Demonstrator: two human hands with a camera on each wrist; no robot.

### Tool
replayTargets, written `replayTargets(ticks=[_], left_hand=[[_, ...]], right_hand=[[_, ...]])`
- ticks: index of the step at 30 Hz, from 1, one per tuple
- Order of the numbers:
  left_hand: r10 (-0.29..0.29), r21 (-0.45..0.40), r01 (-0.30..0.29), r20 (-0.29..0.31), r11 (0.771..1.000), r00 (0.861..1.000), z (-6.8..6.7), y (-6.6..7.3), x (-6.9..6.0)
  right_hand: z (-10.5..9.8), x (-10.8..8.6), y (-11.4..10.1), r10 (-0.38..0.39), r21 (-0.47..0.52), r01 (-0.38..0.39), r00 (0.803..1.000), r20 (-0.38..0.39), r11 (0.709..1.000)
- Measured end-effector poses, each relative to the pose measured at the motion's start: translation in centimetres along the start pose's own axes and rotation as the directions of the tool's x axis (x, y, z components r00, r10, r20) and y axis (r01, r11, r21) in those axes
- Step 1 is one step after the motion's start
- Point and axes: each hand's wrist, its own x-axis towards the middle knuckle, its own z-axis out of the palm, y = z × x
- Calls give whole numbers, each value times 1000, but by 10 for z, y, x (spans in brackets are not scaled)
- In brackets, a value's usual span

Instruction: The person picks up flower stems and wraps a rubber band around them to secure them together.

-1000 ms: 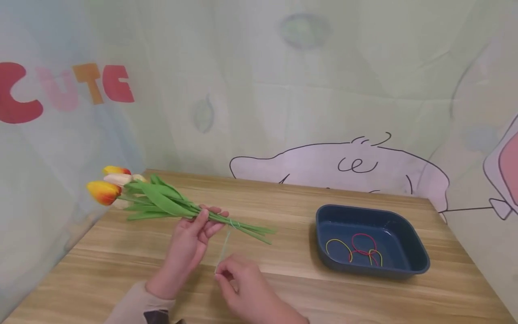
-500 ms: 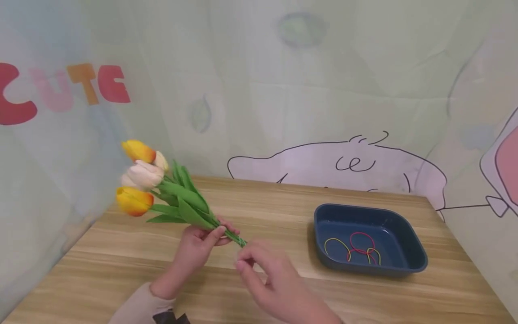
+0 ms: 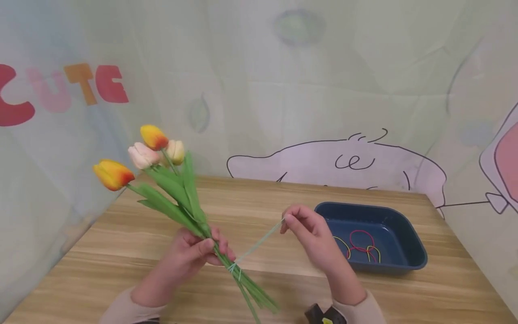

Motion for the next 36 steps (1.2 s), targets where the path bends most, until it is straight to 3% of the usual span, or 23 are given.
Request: replayTargets(ticks=[4,8,11,15,17,19,21,23,25,26,28,30,32,34,36], left_hand=[[43,-184,-42,1,982,999,-7,7,-1],[54,-281,-67,-52,957,997,-12,10,-1],[61,-313,-100,-133,944,989,-12,13,-1],[43,-345,-136,-263,929,964,-13,15,0],[21,-335,-139,-332,932,943,-13,15,0],[10,-284,-135,-402,949,916,-15,13,1],[15,-206,-128,-477,970,879,-17,10,2],[31,-99,-101,-547,990,837,-19,6,2],[57,3,-69,-592,998,804,-20,2,2],[70,54,-46,-609,997,790,-21,1,2],[97,147,-6,-622,989,777,-20,-1,1],[127,222,17,-617,975,777,-19,-2,1],[155,281,23,-595,959,789,-18,-2,1],[165,313,24,-563,949,810,-17,-1,0],[158,329,22,-510,944,845,-16,-1,0]], right_hand=[[5,3,17,57,0,-57,997,50,998],[20,3,34,104,-27,-102,988,112,994],[36,2,47,161,-19,-160,976,145,987],[58,-4,57,273,-139,-254,952,140,957],[70,-8,59,313,-170,-289,939,139,942],[81,-12,59,334,-139,-315,932,139,939],[90,-15,57,306,-67,-299,941,143,952],[94,-17,52,284,-49,-280,951,121,959],[94,-18,47,249,-39,-246,962,112,968],[94,-19,43,231,-40,-227,967,112,973],[92,-20,36,193,-45,-189,974,115,981],[88,-20,27,155,-53,-150,980,121,987],[82,-20,17,114,-78,-105,985,127,991],[73,-18,8,55,-86,-44,990,133,995],[62,-15,1,-17,-88,29,990,138,996]])
